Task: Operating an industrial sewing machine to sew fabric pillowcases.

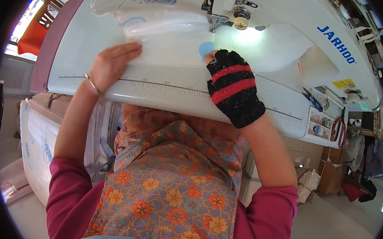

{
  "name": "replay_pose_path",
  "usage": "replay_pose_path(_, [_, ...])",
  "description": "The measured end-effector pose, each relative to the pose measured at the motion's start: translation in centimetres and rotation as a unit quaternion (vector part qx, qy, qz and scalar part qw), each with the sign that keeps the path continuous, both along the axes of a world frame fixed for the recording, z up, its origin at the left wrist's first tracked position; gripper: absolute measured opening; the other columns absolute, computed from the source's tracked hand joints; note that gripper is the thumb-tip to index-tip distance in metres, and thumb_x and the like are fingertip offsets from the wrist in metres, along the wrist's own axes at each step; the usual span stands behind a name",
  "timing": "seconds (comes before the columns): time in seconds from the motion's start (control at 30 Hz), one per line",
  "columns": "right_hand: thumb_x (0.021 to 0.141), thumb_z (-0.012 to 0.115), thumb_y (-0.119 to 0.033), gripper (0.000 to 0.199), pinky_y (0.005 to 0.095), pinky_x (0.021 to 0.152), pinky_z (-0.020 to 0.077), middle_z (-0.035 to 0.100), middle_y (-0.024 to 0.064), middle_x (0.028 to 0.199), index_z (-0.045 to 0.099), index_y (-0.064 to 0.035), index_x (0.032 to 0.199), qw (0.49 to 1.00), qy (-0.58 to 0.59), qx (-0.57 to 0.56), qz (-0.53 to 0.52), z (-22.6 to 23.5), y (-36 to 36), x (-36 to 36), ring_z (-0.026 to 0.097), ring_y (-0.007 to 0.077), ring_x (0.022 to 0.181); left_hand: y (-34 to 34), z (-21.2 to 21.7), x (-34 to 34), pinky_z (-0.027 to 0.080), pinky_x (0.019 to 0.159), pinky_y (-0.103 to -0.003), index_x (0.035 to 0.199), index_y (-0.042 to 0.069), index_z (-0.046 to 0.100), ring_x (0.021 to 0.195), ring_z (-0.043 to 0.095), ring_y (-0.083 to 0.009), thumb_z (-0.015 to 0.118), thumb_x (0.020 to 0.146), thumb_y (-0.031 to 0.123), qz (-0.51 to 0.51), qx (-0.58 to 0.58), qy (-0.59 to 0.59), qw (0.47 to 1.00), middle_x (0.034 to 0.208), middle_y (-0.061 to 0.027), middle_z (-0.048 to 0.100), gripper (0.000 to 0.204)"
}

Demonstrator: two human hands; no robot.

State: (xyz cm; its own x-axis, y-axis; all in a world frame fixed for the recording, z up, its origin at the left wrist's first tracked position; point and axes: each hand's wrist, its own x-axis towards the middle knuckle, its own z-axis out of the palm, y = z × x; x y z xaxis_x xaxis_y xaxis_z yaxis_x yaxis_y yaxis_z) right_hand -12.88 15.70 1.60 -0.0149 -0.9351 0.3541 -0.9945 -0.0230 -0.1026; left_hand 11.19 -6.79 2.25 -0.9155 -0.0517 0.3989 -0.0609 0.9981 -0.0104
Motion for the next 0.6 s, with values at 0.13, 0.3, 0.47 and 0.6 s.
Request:
replay_pose_path(0.13, [0.067,0.062,-0.008,0.051,0.0431,0.09,0.0427,0.054,0.0139,0.118,0.056,-0.0054,0.117,0.999,0.041,0.0,-0.011,0.1,-0.8,0.6,0.052,0.0332,0.105,-3.0,-0.4,-1.0,0.049,0.093,-0.032,0.11,0.01,0.064,0.108,0.059,-0.0215,0.056,0.077,0.0,0.011,0.012,-0.002,1.0,0.117,-0.0042,0.062,0.035])
replay_pose_path(0.3, [0.07,0.06,-0.009,0.046,0.0429,0.089,0.0437,0.055,0.015,0.116,0.056,-0.0038,0.115,0.997,0.04,0.04,-0.059,0.1,-2.5,0.5,0.053,0.033,0.102,-5.1,-0.7,-2.2,0.049,0.093,-0.032,0.11,0.011,0.064,0.11,0.058,-0.0216,0.056,0.079,0.0,0.006,-0.008,-0.001,1.0,0.118,-0.0035,0.061,0.035])
replay_pose_path(0.47, [0.073,0.058,-0.009,0.041,0.0425,0.088,0.0449,0.056,0.0158,0.114,0.057,-0.0038,0.114,0.997,0.045,-0.009,-0.07,-0.7,-3.4,0.0,0.054,0.0331,0.102,-5.9,-1.3,-3.5,0.048,0.093,-0.032,0.112,0.012,0.063,0.111,0.057,-0.0213,0.055,0.08,0.001,0.022,-0.019,0.012,0.999,0.12,-0.0022,0.06,0.035])
replay_pose_path(0.6, [0.075,0.061,-0.011,0.039,0.0422,0.089,0.0452,0.056,0.0149,0.114,0.058,-0.0043,0.113,0.995,0.012,-0.073,-0.069,-1.9,-3.6,-0.3,0.054,0.0334,0.102,-6.8,-1.4,-4.2,0.048,0.094,-0.033,0.114,0.013,0.062,0.111,0.057,-0.0218,0.054,0.08,-0.001,0.029,-0.008,0.009,1.0,0.121,-0.0018,0.06,0.037])
